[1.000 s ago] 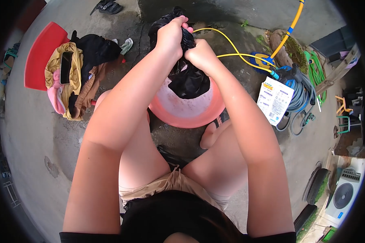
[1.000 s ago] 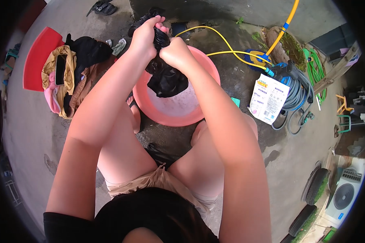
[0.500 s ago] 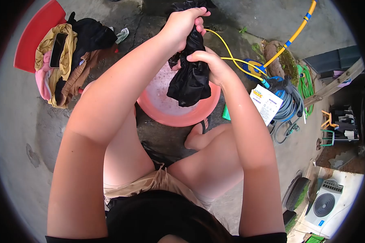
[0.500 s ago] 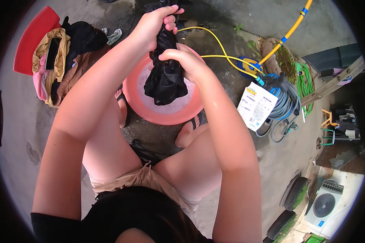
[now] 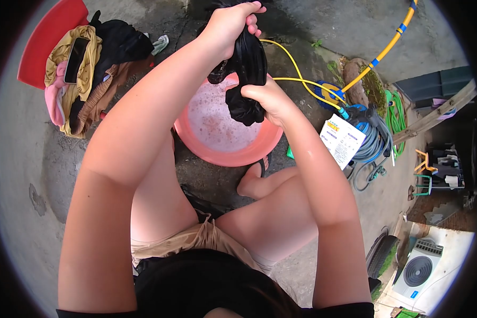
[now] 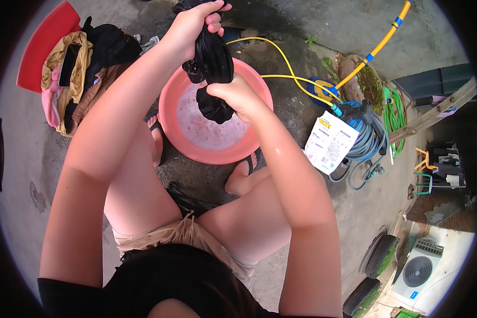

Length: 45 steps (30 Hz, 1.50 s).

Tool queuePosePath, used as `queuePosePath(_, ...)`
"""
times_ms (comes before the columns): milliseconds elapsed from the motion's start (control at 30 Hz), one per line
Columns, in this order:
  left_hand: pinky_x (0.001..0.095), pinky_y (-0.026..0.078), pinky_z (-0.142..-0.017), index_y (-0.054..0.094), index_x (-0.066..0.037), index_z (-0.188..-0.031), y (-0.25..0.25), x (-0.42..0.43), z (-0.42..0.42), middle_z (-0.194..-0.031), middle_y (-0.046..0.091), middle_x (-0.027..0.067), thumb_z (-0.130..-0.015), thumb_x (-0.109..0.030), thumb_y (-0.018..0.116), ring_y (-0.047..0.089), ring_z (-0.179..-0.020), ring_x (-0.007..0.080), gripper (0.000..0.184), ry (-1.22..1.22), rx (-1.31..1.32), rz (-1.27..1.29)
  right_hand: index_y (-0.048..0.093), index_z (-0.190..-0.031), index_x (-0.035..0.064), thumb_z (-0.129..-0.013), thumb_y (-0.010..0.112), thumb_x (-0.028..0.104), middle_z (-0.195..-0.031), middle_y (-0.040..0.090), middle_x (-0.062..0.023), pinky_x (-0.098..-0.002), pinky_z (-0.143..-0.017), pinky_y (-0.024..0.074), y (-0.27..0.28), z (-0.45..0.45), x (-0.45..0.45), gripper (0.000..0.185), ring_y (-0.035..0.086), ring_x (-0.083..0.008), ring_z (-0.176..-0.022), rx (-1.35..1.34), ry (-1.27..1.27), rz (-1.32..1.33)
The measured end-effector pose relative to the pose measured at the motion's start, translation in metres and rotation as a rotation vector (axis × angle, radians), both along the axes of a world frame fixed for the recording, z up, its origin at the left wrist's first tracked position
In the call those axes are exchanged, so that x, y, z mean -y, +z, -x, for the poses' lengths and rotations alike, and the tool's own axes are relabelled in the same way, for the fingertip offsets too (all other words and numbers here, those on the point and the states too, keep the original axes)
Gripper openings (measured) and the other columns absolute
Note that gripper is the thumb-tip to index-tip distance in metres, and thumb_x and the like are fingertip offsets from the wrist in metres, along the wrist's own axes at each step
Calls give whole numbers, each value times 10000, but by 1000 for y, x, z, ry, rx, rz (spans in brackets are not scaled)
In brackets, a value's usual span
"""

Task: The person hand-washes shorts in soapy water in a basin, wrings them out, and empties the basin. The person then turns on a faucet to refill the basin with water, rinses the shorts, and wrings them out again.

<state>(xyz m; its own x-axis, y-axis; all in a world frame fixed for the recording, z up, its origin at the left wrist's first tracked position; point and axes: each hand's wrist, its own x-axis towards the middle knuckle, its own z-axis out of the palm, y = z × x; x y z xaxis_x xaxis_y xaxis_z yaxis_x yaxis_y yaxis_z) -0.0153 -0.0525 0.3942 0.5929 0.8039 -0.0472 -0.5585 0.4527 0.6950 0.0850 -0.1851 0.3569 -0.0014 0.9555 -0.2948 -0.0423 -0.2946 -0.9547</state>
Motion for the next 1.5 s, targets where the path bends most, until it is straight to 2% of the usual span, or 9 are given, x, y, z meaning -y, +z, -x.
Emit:
queuePosePath(367, 277, 415, -550, 583, -32, -908, -2, -7, -1, -557, 417, -37, -937, -203, 547, 417, -501, 102, 177, -8, 12, 60, 580, -862, 11, -708, 576, 64, -739, 545, 6, -267, -586, 407, 1, 14, 0, 162, 502, -97, -636, 269, -153, -90)
queuePosePath(667, 287, 449, -580, 593, -11, -933, -5, -8, 5, -579, 464, -26, -908, -201, 572, 464, -526, 108, 193, -141, -25, -26, 569, -1002, 16, -740, 602, 119, -847, 591, -16, -273, -677, 459, 10, 11, 9, 283, 567, -103, -766, 263, 46, -49)
queuePosePath(700, 286, 451, -596, 601, 14, -953, 2, -3, 8, -561, 441, -35, -905, -191, 577, 453, -524, 98, 211, -132, -66, -61, 497, -1260, 34, -817, 623, 294, -1099, 589, -65, -308, -862, 448, 25, 9, 16, 529, 559, -137, -1015, 312, 167, -65)
queuePosePath(833, 244, 416, -596, 595, 29, -1063, 11, 11, 11, -543, 371, -82, -917, -208, 572, 377, -494, 44, 280, -155, -182, -170, 290, -1467, 82, -873, 477, 609, -1467, 354, -148, -435, -1058, 318, 26, -37, 10, 816, 393, -255, -1316, 88, 256, 136)
queuePosePath(1033, 277, 444, -588, 642, 33, -910, 10, 23, 9, -509, 419, -34, -869, -203, 609, 433, -487, 82, 242, -294, -293, -350, 232, -1447, 3, -776, 687, 307, -1394, 388, -237, -414, -1027, 366, 29, -53, 2, 866, 407, -289, -1295, 1050, -198, -403)
queuePosePath(1133, 272, 430, -558, 634, 24, -859, 10, 32, 5, -506, 419, -34, -853, -203, 614, 415, -462, 78, 227, -374, -281, -393, 321, -1346, -30, -705, 726, 257, -1298, 462, -262, -424, -1008, 392, 37, -37, -2, 811, 471, -321, -1233, 929, -191, -327)
queuePosePath(1200, 255, 411, -536, 622, 20, -867, 18, 44, 7, -504, 396, -49, -864, -222, 609, 392, -439, 62, 243, -417, -286, -445, 454, -1162, 7, -615, 804, 190, -1070, 619, -144, -347, -881, 508, 3, -55, -28, 674, 619, -218, -999, 586, -89, -396)
queuePosePath(1433, 281, 444, -579, 606, 29, -894, 24, 60, 15, -525, 433, -12, -833, -205, 627, 434, -452, 99, 242, -585, -329, -517, 576, -1120, 7, -856, 580, 201, -947, 660, -75, -296, -808, 495, 5, -47, -26, 328, 627, -166, -888, 230, -342, -276)
queuePosePath(1500, 287, 442, -758, 618, 34, -988, 19, 57, 17, -641, 545, 29, -830, -206, 617, 544, -670, 134, 287, -690, -358, -534, 587, -1066, 38, -870, 535, 181, -929, 640, -55, -279, -743, 499, 20, -33, -18, 249, 608, -155, -813, -45, -425, -401)
